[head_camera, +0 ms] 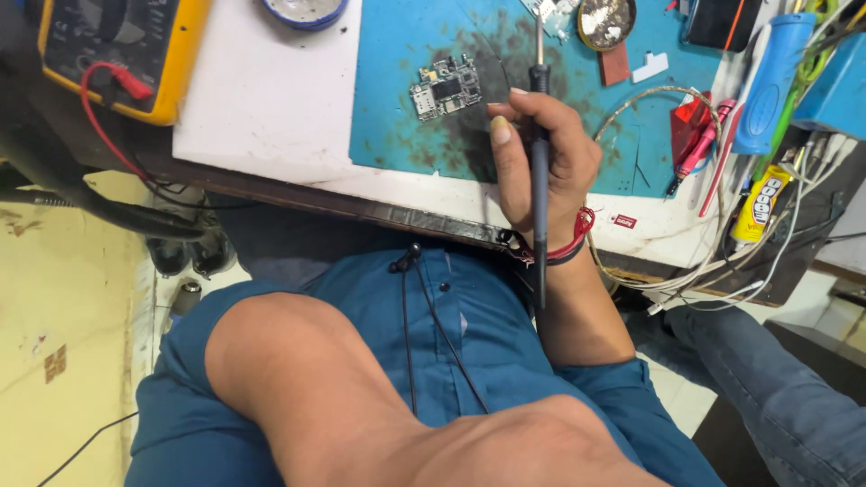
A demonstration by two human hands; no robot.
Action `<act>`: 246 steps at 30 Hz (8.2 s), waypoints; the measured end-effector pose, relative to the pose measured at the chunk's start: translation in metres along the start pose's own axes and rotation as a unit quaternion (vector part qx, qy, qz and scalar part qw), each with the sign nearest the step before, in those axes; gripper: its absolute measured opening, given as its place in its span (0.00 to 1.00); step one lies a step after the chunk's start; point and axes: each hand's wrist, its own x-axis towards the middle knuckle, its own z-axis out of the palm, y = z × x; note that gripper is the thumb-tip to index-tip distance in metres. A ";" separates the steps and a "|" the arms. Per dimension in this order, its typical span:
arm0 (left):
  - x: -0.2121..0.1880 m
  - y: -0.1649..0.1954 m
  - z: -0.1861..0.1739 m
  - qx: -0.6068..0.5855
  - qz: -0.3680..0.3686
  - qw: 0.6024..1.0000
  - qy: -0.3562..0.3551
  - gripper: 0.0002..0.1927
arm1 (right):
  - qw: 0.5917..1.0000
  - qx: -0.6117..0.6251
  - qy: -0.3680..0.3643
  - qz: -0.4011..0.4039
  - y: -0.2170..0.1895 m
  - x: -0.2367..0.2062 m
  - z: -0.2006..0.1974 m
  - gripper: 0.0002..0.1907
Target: The person solders a small circuit board on a workbench, holding the board with tweezers in one hand while applying a soldering iron to its components with the other. They reposition the board and continue soldering different points, briefly pausing to wipe the iron before resuming work.
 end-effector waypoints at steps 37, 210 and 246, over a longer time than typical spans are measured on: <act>-0.002 0.011 -0.069 0.330 0.141 0.930 -0.083 0.13 | 1.000 0.008 -0.027 0.002 -0.001 -0.004 -0.002 0.10; -0.003 -0.023 -0.174 0.512 0.076 0.756 0.401 0.04 | 0.997 -0.068 0.013 0.019 -0.009 -0.001 -0.009 0.07; -0.006 -0.026 -0.176 0.518 0.075 0.750 0.404 0.04 | 0.997 -0.070 -0.001 0.024 -0.010 0.000 -0.007 0.06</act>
